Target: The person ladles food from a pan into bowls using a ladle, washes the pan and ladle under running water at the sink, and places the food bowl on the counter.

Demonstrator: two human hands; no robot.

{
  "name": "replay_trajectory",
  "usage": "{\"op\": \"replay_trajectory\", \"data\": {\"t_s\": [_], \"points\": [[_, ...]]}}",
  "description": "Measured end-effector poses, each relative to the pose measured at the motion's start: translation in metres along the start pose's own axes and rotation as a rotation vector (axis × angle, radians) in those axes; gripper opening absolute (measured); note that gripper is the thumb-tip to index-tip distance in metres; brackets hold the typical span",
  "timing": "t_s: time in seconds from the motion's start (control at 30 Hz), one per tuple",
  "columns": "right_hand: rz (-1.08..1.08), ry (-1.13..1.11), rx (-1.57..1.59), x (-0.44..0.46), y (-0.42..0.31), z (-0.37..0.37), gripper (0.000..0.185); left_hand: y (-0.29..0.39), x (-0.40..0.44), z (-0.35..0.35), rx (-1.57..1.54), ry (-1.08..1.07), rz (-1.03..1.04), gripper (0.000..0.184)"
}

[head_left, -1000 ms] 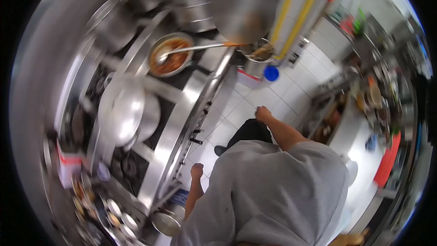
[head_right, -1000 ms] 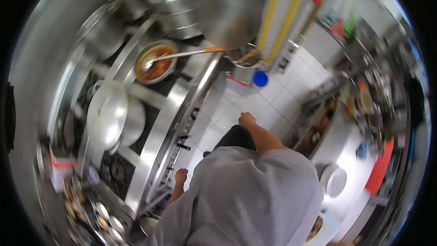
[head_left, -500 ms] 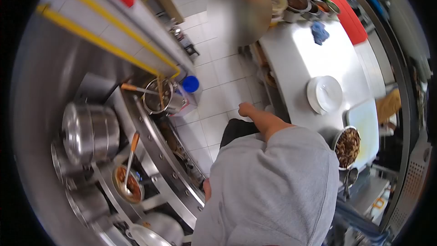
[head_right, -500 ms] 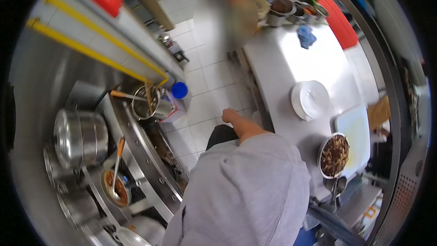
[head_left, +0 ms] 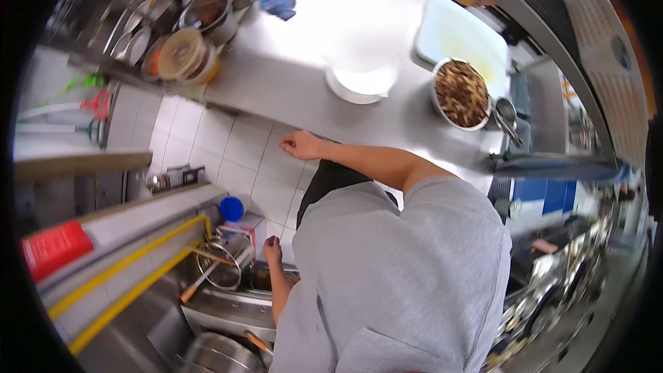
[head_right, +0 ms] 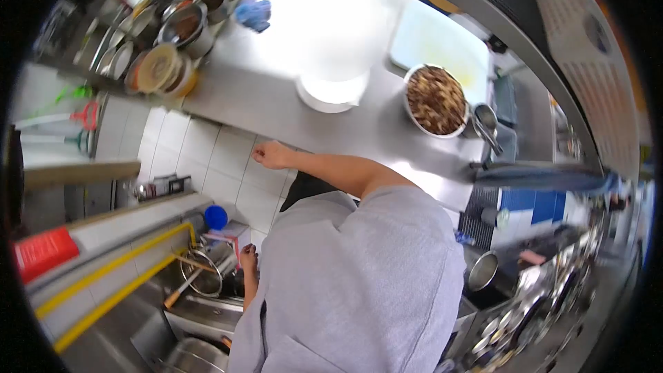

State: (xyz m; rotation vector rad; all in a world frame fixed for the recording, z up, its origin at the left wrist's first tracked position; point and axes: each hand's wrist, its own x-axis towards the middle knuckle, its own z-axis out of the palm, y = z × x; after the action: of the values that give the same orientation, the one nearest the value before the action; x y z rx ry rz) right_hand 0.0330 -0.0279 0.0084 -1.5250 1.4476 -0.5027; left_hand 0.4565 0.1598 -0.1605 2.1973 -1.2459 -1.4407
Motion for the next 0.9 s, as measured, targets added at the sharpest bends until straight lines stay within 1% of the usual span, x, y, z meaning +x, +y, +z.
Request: {"op": "replay_trajectory", "data": {"t_s": [0.07,0.1,0.13,0.2,0.23,0.27,0.3,0.33,0.4,0.43,0.47,0.5,0.53,0.6,0.67,0.73,0.77,0.8,0.83,0.87,0.9], "points": [[0.115,0.168,0.594,-0.026,-0.001,-0.01,0.037,0.039,0.01,-0.009,0.156,-0.043,0.015,0.032],[0.184,0.238,0.749,-0.041,-0.005,-0.021,0.036,0.043,0.023,-0.01,0.139,-0.116,0.029,0.035],[0.181,0.259,0.75,-0.054,-0.003,-0.026,0.036,0.041,0.039,-0.009,0.146,-0.125,0.045,0.035],[0.297,0.531,1.22,-0.072,-0.001,-0.035,0.036,0.039,0.069,-0.004,0.32,-0.117,0.123,0.037],[0.292,0.546,1.217,-0.074,0.002,-0.041,0.036,0.057,0.066,-0.003,0.326,-0.158,0.134,0.039],[0.363,0.664,1.394,-0.075,0.006,-0.048,0.035,0.076,0.065,-0.002,0.326,-0.167,0.142,0.039],[0.44,0.781,1.571,-0.075,0.011,-0.054,0.035,0.087,0.064,-0.002,0.294,-0.221,0.223,0.039],[0.448,0.786,1.567,-0.072,0.022,-0.056,0.035,0.087,0.067,0.0,0.262,-0.274,0.297,0.04],[0.335,0.983,1.593,-0.062,0.041,-0.06,0.041,0.094,0.065,0.004,0.239,-0.248,0.265,0.041],[0.34,0.979,1.586,-0.06,0.044,-0.062,0.041,0.106,0.054,-0.002,0.285,-0.233,0.315,0.041],[0.317,1.033,1.57,-0.059,0.045,-0.067,0.039,0.114,0.045,-0.006,0.326,-0.214,0.369,0.041],[0.285,1.085,1.553,-0.057,0.043,-0.071,0.038,0.114,0.041,-0.011,0.321,-0.208,0.374,0.042],[0.271,1.076,1.544,-0.055,0.043,-0.072,0.038,0.104,0.04,-0.016,0.307,-0.199,0.381,0.042],[0.363,1.138,1.515,-0.047,0.044,-0.075,0.033,0.081,0.037,-0.028,0.303,-0.18,0.38,0.042],[0.344,1.164,1.495,-0.038,0.057,-0.071,0.03,0.045,0.033,-0.035,0.276,-0.15,0.372,0.039],[0.342,1.194,1.467,-0.044,0.058,-0.066,0.028,0.031,0.008,-0.049,0.398,-0.178,0.228,0.035],[0.342,1.247,1.44,-0.045,0.054,-0.064,0.028,0.017,-0.002,-0.051,0.383,-0.179,0.226,0.035],[0.335,1.285,1.413,-0.04,0.047,-0.063,0.028,-0.02,-0.001,-0.051,0.366,-0.166,0.173,0.034],[0.301,1.275,1.399,-0.036,0.054,-0.059,0.029,-0.046,0.0,-0.051,0.343,-0.142,0.114,0.034],[0.265,1.254,1.39,-0.034,0.065,-0.057,0.029,-0.057,-0.002,-0.051,0.313,-0.109,0.097,0.034],[0.296,1.251,1.38,-0.033,0.066,-0.056,0.03,-0.069,-0.007,-0.052,0.379,-0.109,0.101,0.033]]}}
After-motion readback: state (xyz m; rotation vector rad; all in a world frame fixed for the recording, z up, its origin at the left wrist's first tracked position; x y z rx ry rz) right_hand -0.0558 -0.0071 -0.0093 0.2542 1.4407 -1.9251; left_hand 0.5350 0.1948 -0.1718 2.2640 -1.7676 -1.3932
